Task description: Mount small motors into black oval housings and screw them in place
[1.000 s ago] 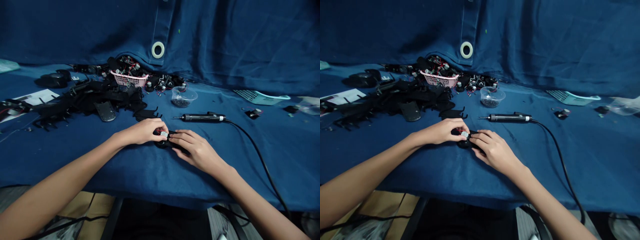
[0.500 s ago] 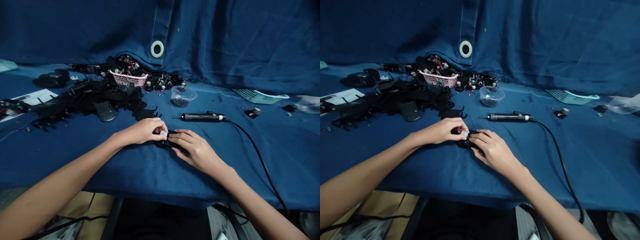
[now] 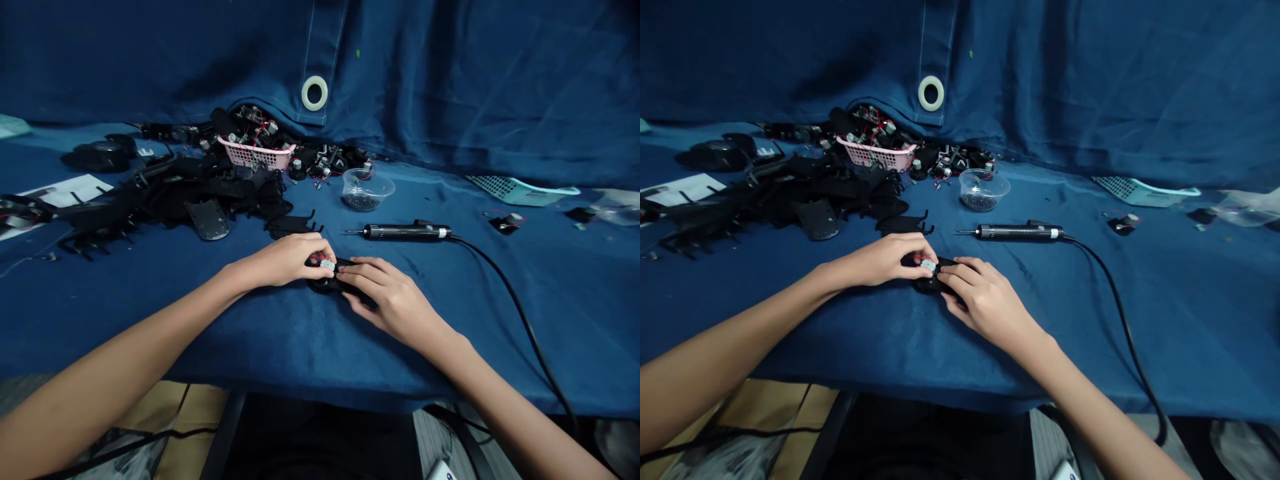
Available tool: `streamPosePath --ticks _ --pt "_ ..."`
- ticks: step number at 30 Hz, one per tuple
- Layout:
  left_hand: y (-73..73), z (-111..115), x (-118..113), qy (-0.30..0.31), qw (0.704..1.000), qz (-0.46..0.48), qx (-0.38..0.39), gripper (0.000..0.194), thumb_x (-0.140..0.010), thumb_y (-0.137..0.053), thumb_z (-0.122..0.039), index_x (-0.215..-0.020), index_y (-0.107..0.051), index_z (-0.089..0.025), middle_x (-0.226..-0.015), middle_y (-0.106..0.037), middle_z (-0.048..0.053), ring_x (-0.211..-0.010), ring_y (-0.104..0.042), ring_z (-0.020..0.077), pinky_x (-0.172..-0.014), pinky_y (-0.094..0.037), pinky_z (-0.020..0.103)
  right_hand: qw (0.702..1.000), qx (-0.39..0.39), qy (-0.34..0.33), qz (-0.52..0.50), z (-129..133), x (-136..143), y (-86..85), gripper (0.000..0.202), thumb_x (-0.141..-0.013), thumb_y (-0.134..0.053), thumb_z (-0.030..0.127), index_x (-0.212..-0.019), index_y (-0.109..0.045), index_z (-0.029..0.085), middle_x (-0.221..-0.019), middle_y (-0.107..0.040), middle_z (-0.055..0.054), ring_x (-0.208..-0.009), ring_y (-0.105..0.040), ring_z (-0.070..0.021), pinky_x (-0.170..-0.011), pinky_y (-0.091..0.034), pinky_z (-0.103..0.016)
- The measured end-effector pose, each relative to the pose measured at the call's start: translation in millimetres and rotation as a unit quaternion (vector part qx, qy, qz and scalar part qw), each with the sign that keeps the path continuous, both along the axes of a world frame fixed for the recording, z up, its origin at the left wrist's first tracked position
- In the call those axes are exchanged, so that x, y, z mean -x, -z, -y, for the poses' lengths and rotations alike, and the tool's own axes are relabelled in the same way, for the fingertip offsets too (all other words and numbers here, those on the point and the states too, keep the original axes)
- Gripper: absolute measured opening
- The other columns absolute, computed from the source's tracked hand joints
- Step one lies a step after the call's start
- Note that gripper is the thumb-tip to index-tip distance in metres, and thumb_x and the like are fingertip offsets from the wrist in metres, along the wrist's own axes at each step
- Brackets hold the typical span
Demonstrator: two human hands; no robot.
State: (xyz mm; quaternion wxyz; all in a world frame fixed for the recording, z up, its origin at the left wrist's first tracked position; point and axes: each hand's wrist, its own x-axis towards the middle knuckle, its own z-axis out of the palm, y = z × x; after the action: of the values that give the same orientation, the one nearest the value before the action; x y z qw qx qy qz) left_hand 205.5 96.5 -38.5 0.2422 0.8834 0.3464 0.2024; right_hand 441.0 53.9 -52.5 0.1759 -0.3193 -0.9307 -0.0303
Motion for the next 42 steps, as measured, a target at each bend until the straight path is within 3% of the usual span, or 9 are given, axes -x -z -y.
streamPosePath --ticks 3,9,17,27,32,36,42 --pt "2.6 1.4 0.7 0.004 1.000 0.007 -0.002 0.021 -0.087 -0.061 -0.033 -0.102 -0.060 -0.019 -0.102 -0.059 0.002 -0.094 -0.056 0.0167 -0.083 -0.041 0.027 1.000 0.000 -0.001 0.001 -0.3 -0.6 -0.1 0.032 -0.091 -0.051 0.025 -0.121 -0.060 0.019 -0.121 -0.065 -0.003 -0.120 -0.051 -0.0227 -0.103 -0.047 -0.040" --pt "5.3 3.8 2.5 0.004 0.999 -0.013 0.037 0.064 -0.078 -0.069 -0.047 -0.130 -0.044 -0.022 -0.125 -0.050 0.006 -0.118 -0.047 0.0221 -0.100 -0.038 0.033 1.000 0.000 -0.003 0.002 -0.9 -1.4 -0.1 0.033 -0.090 -0.052 0.025 -0.121 -0.060 0.018 -0.121 -0.065 -0.003 -0.120 -0.051 -0.0227 -0.102 -0.047 -0.040" --pt "8.1 5.1 -4.8 0.007 0.997 -0.076 0.009 0.059 -0.074 -0.074 -0.035 -0.126 -0.049 -0.020 -0.115 -0.055 0.007 -0.109 -0.048 0.0243 -0.095 -0.038 0.037 1.000 -0.002 -0.007 -0.002 -1.6 -1.8 0.4 0.033 -0.090 -0.052 0.025 -0.121 -0.060 0.016 -0.121 -0.065 -0.004 -0.119 -0.051 -0.0219 -0.103 -0.046 -0.039" --pt "15.5 2.0 -0.5 0.004 0.998 -0.067 0.001 0.087 -0.072 -0.077 -0.043 -0.143 -0.031 -0.021 -0.125 -0.053 0.010 -0.116 -0.047 0.0258 -0.097 -0.038 0.036 1.000 0.003 -0.013 -0.004 -1.8 -3.0 1.0 0.032 -0.091 -0.051 0.025 -0.120 -0.060 0.017 -0.121 -0.065 -0.003 -0.121 -0.050 -0.0217 -0.104 -0.045 -0.038" --pt "9.6 9.4 -0.2 0.001 0.998 -0.060 -0.007 0.081 -0.074 -0.071 -0.056 -0.141 -0.038 -0.022 -0.127 -0.052 0.010 -0.118 -0.047 0.0269 -0.099 -0.039 0.038 1.000 0.009 -0.008 -0.005 -1.3 -2.4 0.3 0.033 -0.091 -0.051 0.024 -0.123 -0.059 0.018 -0.122 -0.064 -0.004 -0.122 -0.050 -0.0213 -0.104 -0.046 -0.039" --pt "8.3 8.4 -2.0 0.035 0.999 -0.017 -0.021 0.058 -0.082 -0.067 -0.046 -0.133 -0.048 -0.024 -0.127 -0.054 0.006 -0.120 -0.048 0.0221 -0.103 -0.036 0.034 1.000 0.011 -0.008 -0.004 -1.6 -2.3 0.0 0.034 -0.091 -0.051 0.024 -0.123 -0.058 0.018 -0.123 -0.063 -0.004 -0.121 -0.050 -0.0215 -0.104 -0.046 -0.040" --pt "7.3 3.8 -3.1 0.026 1.000 -0.017 0.002 0.060 -0.078 -0.072 -0.044 -0.130 -0.051 -0.024 -0.121 -0.058 0.004 -0.114 -0.052 0.0224 -0.098 -0.037 0.034 1.000 0.019 -0.018 0.007 -3.3 -2.9 -1.6 0.036 -0.090 -0.053 0.028 -0.124 -0.057 0.018 -0.125 -0.063 -0.005 -0.123 -0.050 -0.0219 -0.106 -0.044 -0.040"
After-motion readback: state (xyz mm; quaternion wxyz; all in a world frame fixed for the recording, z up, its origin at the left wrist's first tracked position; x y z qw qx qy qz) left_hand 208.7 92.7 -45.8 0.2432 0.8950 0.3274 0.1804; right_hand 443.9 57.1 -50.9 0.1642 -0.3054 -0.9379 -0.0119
